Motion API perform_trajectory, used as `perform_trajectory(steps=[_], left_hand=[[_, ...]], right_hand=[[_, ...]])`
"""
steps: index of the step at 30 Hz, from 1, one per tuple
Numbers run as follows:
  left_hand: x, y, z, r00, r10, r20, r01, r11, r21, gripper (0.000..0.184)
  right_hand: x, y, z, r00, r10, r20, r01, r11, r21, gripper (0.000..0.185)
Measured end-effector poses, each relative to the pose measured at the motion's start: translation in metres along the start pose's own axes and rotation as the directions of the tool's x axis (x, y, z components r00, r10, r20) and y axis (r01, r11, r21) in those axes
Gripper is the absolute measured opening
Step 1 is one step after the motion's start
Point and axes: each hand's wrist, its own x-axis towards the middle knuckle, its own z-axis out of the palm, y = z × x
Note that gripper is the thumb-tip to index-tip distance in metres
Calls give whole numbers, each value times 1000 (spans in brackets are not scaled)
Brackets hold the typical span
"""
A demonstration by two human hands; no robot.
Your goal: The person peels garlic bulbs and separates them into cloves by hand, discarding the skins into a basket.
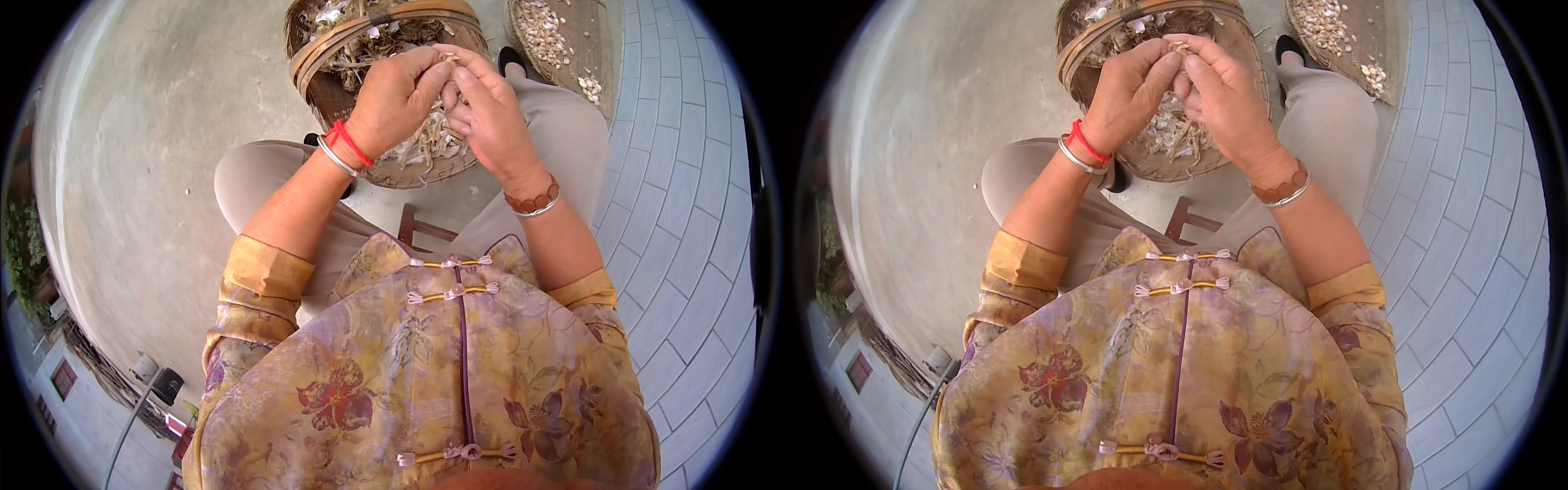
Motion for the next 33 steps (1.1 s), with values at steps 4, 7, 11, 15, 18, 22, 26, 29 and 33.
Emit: perform_trajectory(steps=[4, 7, 11, 15, 18, 22, 26, 29, 33], left_hand=[[0, 3, -5, 998, 58, 0, -58, 993, 99, 21], [-1, 3, -7, 993, -110, 48, 101, 982, 159, 21], [0, 1, -9, 992, -123, 33, 119, 989, 91, 26], [-1, 0, -8, 989, -140, 51, 143, 988, -55, 27], [-1, -2, -7, 999, -53, -7, 53, 998, -37, 26], [0, 1, -11, 997, -75, 2, 75, 997, 35, 24], [-1, -6, -10, 985, -173, 29, 173, 985, -22, 21], [-3, -6, -8, 985, -165, 47, 162, 985, 62, 18], [-5, -3, -8, 987, -153, 45, 150, 986, 75, 20]], right_hand=[[0, 0, -1, 1000, -19, 5, 19, 1000, -13, 30], [0, 2, 1, 1000, -22, -9, 22, 1000, -9, 29], [3, 3, -2, 1000, 8, -20, -7, 998, 55, 28], [4, 7, -4, 995, -96, -4, 92, 960, -265, 32], [4, 7, -3, 987, -162, 22, 155, 887, -435, 35], [0, 3, 1, 994, -113, 11, 111, 938, -328, 36], [1, 0, 0, 999, 18, 38, -14, 996, -86, 36], [4, 1, -5, 999, 12, 47, -14, 999, 45, 34], [5, -2, -6, 999, 47, 6, -47, 986, 158, 25]])
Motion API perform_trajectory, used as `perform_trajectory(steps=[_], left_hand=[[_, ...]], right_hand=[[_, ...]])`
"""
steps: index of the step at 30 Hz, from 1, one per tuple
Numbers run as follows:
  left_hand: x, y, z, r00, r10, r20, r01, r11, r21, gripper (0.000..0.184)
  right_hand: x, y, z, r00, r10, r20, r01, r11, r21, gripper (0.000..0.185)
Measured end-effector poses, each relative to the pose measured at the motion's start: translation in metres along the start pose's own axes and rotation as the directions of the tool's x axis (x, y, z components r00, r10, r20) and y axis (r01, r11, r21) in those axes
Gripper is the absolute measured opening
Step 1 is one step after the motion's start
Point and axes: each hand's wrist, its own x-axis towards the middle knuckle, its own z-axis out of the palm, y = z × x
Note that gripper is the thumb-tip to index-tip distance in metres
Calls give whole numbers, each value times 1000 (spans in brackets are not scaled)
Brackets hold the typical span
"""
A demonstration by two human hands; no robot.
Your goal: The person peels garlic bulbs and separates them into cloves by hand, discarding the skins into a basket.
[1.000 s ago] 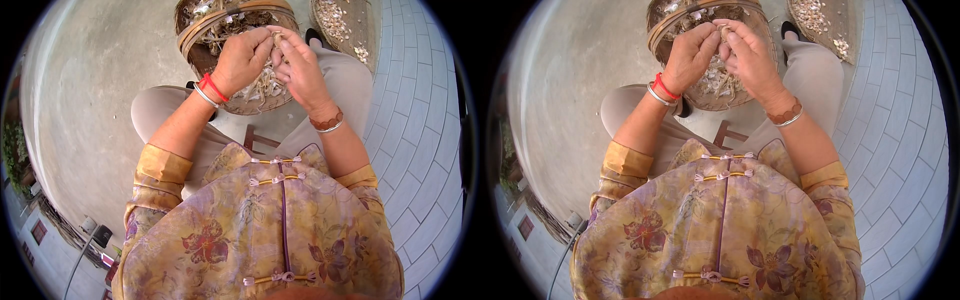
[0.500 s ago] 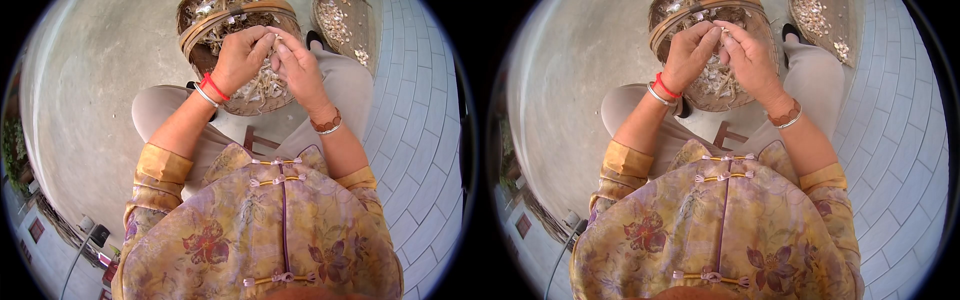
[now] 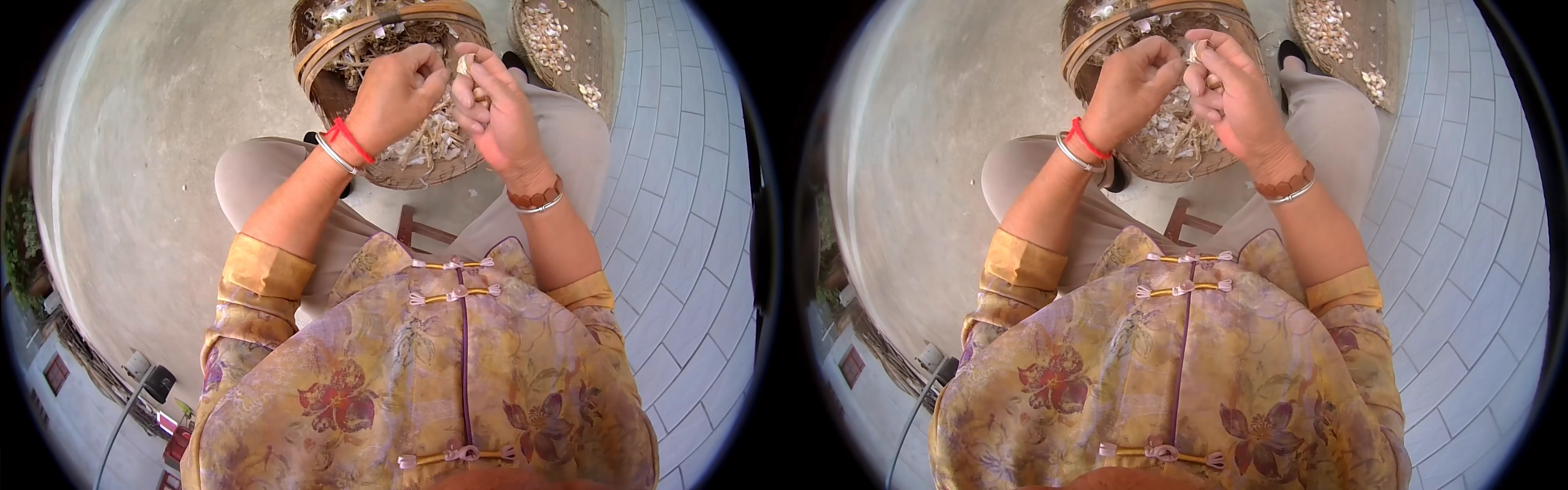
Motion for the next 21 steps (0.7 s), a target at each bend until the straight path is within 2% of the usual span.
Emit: perform_trajectory(steps=[4, 6, 8, 10, 13, 15, 21], left_hand=[[-2, 10, -3, 998, 19, 54, -19, 1000, -18, 20], [-3, 8, -1, 992, 105, 64, -106, 994, 3, 23], [-2, 6, 0, 991, 122, 54, -123, 992, 8, 24], [0, 3, 1, 988, 143, 48, -144, 989, 12, 25], [2, 0, -1, 984, 175, 39, -177, 983, 52, 21], [2, 1, -1, 967, 254, 6, -252, 958, 137, 18], [1, 3, -2, 978, 198, -72, -187, 973, 131, 18]], right_hand=[[2, 4, -6, 1000, -11, 9, 11, 1000, 6, 18], [2, 6, -12, 1000, -1, 26, 0, 999, 35, 18], [2, 7, -12, 999, 8, 48, -11, 998, 65, 17], [2, 6, -10, 999, 38, 8, -38, 997, 71, 16], [6, 8, -8, 999, 48, -3, -47, 991, 125, 14], [6, 8, -8, 998, 67, 3, -66, 984, 163, 13], [9, 12, -10, 988, 133, 73, -150, 934, 323, 11]])
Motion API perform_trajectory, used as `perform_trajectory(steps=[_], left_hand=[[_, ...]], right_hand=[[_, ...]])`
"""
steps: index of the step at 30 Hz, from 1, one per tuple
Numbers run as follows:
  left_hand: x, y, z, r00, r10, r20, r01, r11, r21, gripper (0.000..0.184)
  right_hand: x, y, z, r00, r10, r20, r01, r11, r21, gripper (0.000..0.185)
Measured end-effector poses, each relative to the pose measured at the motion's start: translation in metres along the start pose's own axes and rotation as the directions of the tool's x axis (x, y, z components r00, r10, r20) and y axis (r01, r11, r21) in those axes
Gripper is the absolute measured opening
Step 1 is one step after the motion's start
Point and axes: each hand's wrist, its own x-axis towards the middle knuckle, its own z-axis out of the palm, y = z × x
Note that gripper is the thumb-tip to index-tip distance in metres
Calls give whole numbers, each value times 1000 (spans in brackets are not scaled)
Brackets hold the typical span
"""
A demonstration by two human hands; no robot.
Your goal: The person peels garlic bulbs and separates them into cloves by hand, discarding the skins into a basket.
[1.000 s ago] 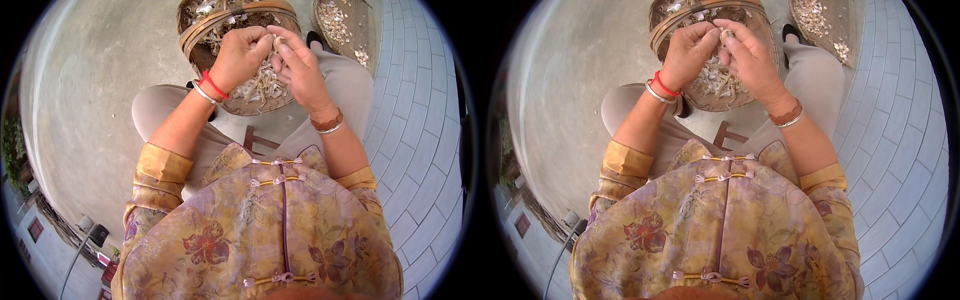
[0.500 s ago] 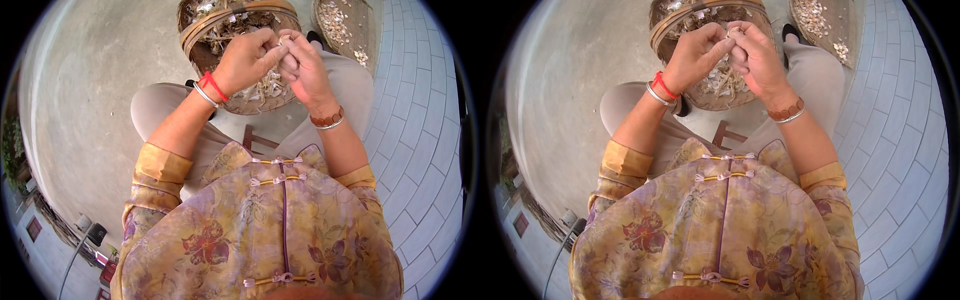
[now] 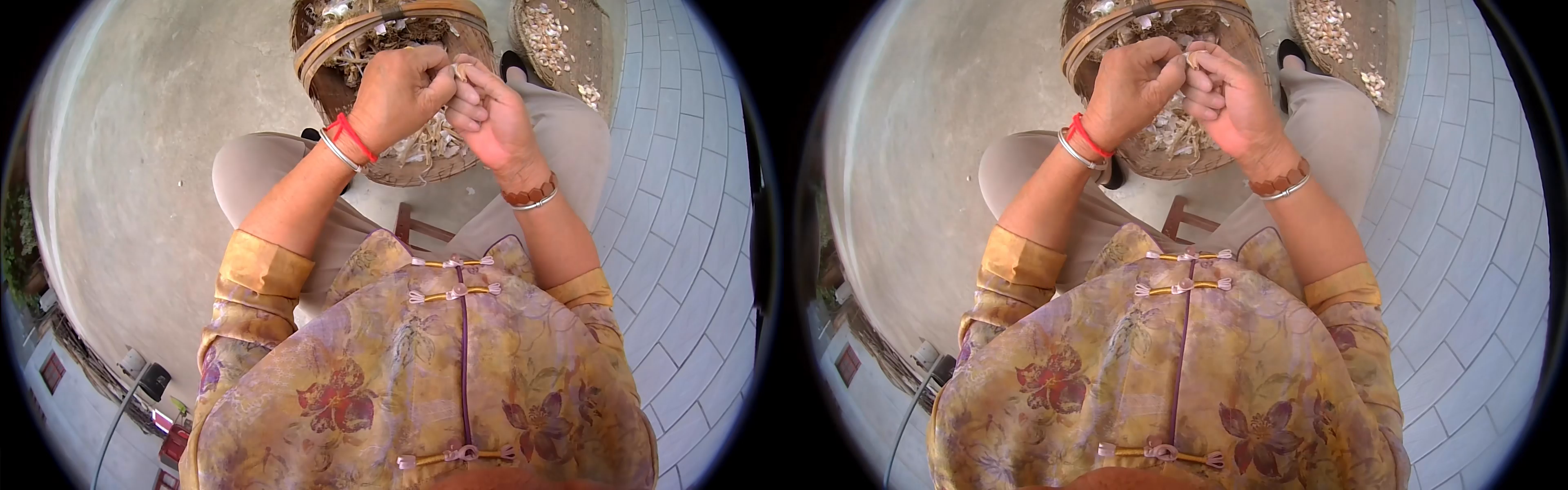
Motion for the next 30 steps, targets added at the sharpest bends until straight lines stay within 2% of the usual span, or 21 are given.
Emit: perform_trajectory(steps=[4, 6, 7, 10, 12, 13, 14, 15, 17, 19, 20, 22, 25, 27, 29, 30], left_hand=[[2, -1, -2, 999, 18, -41, -15, 998, 65, 17], [2, -1, -6, 996, -80, -40, 85, 989, 123, 17], [3, -2, -8, 996, -82, -42, 86, 989, 123, 17], [3, -7, -10, 996, -94, -6, 94, 986, 135, 19], [2, -7, -10, 995, -102, 22, 94, 971, 220, 18], [1, -6, -9, 995, -102, 20, 95, 971, 218, 18], [0, -5, -9, 992, -123, 16, 120, 985, 127, 19], [0, -3, -8, 990, -143, 14, 142, 989, 35, 20], [-1, -1, -7, 992, -116, 43, 117, 993, -20, 21], [-2, 2, -5, 994, -88, 71, 93, 993, -77, 22], [-2, 3, -4, 993, -78, 91, 85, 994, -70, 23], [-2, 4, -2, 992, -69, 109, 76, 995, -63, 24], [0, 4, -1, 997, 0, 83, 14, 986, -167, 23], [0, 4, -4, 992, -13, 122, 30, 990, -140, 21], [-2, 2, -2, 996, -16, 93, 24, 995, -94, 21], [-2, 0, -1, 998, -16, 64, 19, 999, -46, 20]], right_hand=[[3, 2, -3, 996, 29, 86, -36, 996, 85, 14], [1, 2, -1, 993, 25, 114, -36, 994, 100, 14], [1, 2, 0, 990, 16, 142, -33, 992, 119, 15], [1, 1, 1, 992, 15, 129, -35, 988, 153, 16], [2, 0, -1, 991, 25, 128, -46, 985, 169, 16], [2, -1, -2, 991, 34, 128, -57, 981, 187, 16], [3, -1, -3, 991, 35, 127, -59, 981, 185, 16], [3, -1, -4, 992, 27, 123, -46, 987, 151, 17], [3, -1, -3, 993, 19, 119, -33, 993, 116, 17], [0, 1, 2, 997, -70, 35, 74, 988, -135, 17], [-1, 3, 4, 997, -69, 34, 73, 988, -135, 17], [-1, 9, 8, 979, -201, -42, 177, 929, -325, 15], [-1, 11, 6, 972, -234, -37, 202, 900, -386, 12], [-3, 12, 6, 972, -228, -47, 192, 900, -392, 12], [-2, 13, 4, 974, -221, -57, 181, 900, -397, 11], [-1, 13, 2, 982, -185, -32, 167, 939, -301, 12]])
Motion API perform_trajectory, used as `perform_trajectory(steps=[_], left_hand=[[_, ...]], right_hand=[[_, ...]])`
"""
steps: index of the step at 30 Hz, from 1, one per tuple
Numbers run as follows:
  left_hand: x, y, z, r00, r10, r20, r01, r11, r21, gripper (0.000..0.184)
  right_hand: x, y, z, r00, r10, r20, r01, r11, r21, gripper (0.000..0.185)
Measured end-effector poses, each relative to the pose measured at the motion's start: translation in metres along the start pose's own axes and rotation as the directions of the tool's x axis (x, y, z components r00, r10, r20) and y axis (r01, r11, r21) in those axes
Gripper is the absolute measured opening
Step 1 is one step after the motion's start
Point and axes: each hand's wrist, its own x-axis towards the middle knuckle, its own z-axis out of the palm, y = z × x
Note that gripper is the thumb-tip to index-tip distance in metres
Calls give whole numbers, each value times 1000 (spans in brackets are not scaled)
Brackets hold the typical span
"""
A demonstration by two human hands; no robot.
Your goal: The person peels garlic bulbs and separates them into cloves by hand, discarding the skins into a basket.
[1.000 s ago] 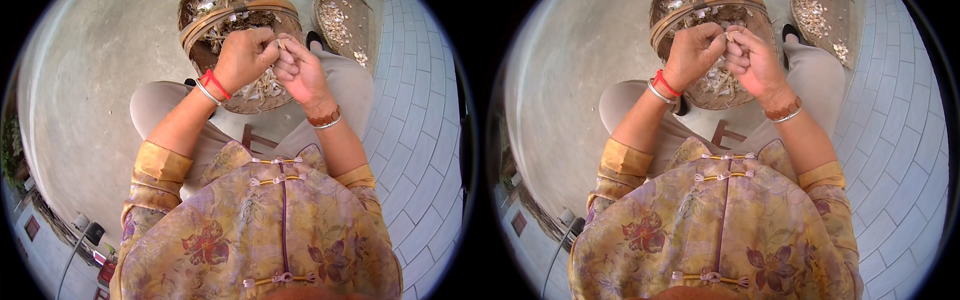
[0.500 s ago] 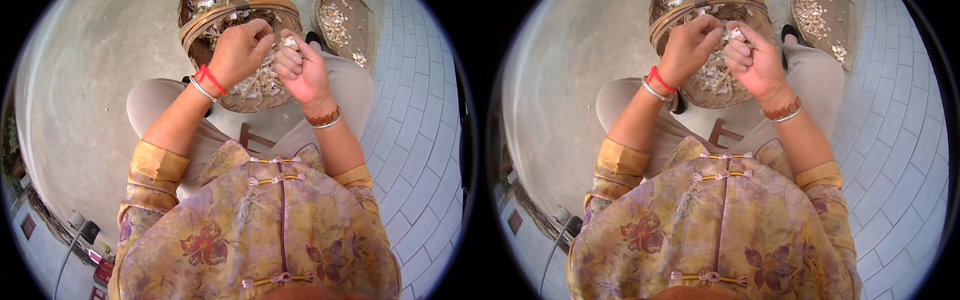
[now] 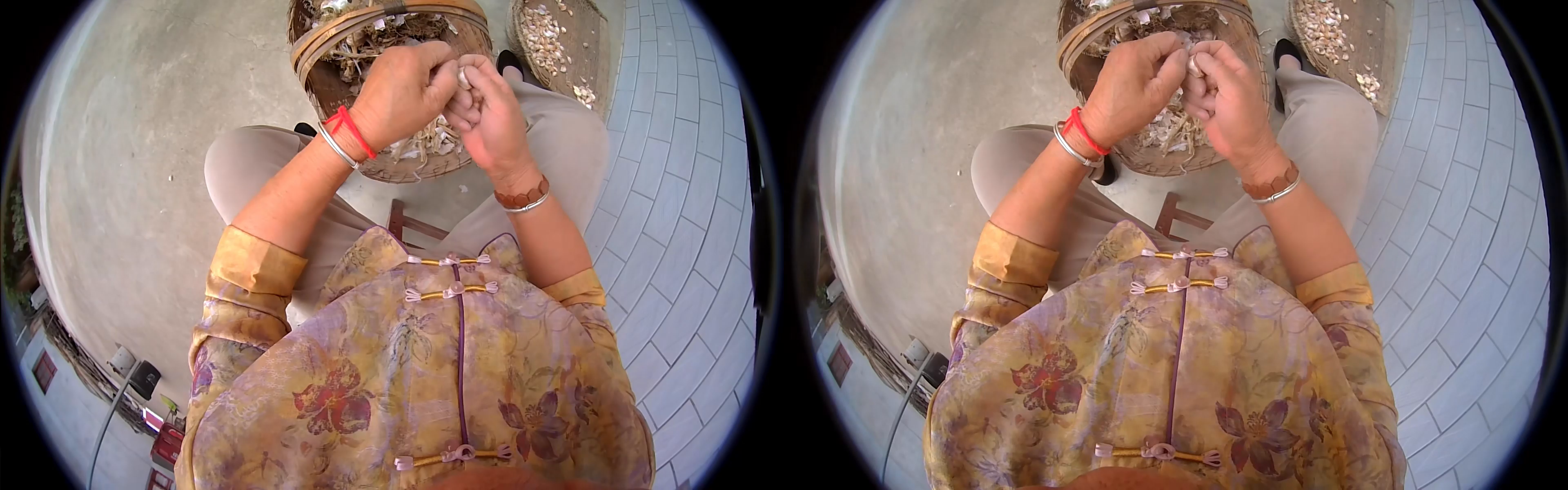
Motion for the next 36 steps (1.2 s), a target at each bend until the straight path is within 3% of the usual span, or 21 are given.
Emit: perform_trajectory(steps=[4, 7, 9, 13, 16, 19, 21, 22, 24, 25, 27, 28, 30, 31, 33, 36], left_hand=[[1, -6, -3, 998, -54, 20, 50, 989, 141, 19], [1, -4, -3, 999, -23, -42, 23, 1000, -17, 20], [0, 2, -6, 999, 9, 33, -7, 998, -59, 19], [0, 1, -3, 997, 69, -25, -70, 997, -23, 16], [0, 1, -4, 993, 117, -11, -116, 992, 51, 14], [-2, 9, -6, 993, 116, 25, -115, 992, -45, 13], [-5, 17, -9, 994, -63, 93, 97, 899, -426, 14], [-4, 13, -11, 994, -63, 93, 97, 900, -425, 14], [0, 5, -17, 984, -141, 111, 135, 989, 59, 14], [-1, 6, -15, 984, -141, 112, 135, 989, 59, 14], [-4, 9, -8, 995, -83, 60, 97, 954, -285, 17], [-5, 7, -6, 995, -84, 59, 97, 954, -285, 17], [-6, 1, -3, 998, 49, 33, -49, 999, -3, 16], [-6, 0, -3, 998, 49, 33, -49, 999, -4, 16], [-5, -2, -4, 977, 211, 22, -209, 936, 282, 13], [-6, -1, -6, 969, 245, 23, -238, 912, 335, 11]], right_hand=[[3, -4, -3, 995, 43, 90, -66, 959, 275, 12], [4, -7, -4, 993, 49, 107, -77, 960, 271, 13], [4, -8, -4, 994, 41, 102, -65, 969, 238, 13], [2, -11, -1, 997, 41, 70, -47, 996, 76, 13], [3, -9, -2, 997, 55, 47, -61, 990, 128, 13], [3, -11, 0, 995, 87, 50, -97, 965, 242, 13], [4, -10, -2, 995, 84, 53, -95, 964, 250, 12], [4, -9, -3, 995, 81, 61, -94, 961, 260, 12], [5, -10, -4, 994, 78, 83, -96, 964, 247, 12], [5, -10, -4, 992, 75, 105, -98, 968, 232, 11], [5, -10, -5, 992, 77, 104, -98, 973, 210, 11], [5, -10, -5, 992, 79, 103, -98, 977, 188, 10], [4, -8, -3, 995, 71, 69, -81, 984, 158, 10], [3, -7, -2, 998, 61, 35, -65, 990, 127, 9], [3, -4, -2, 999, 48, 21, -51, 992, 116, 9], [3, -3, -2, 1000, 20, 23, -22, 995, 92, 8]])
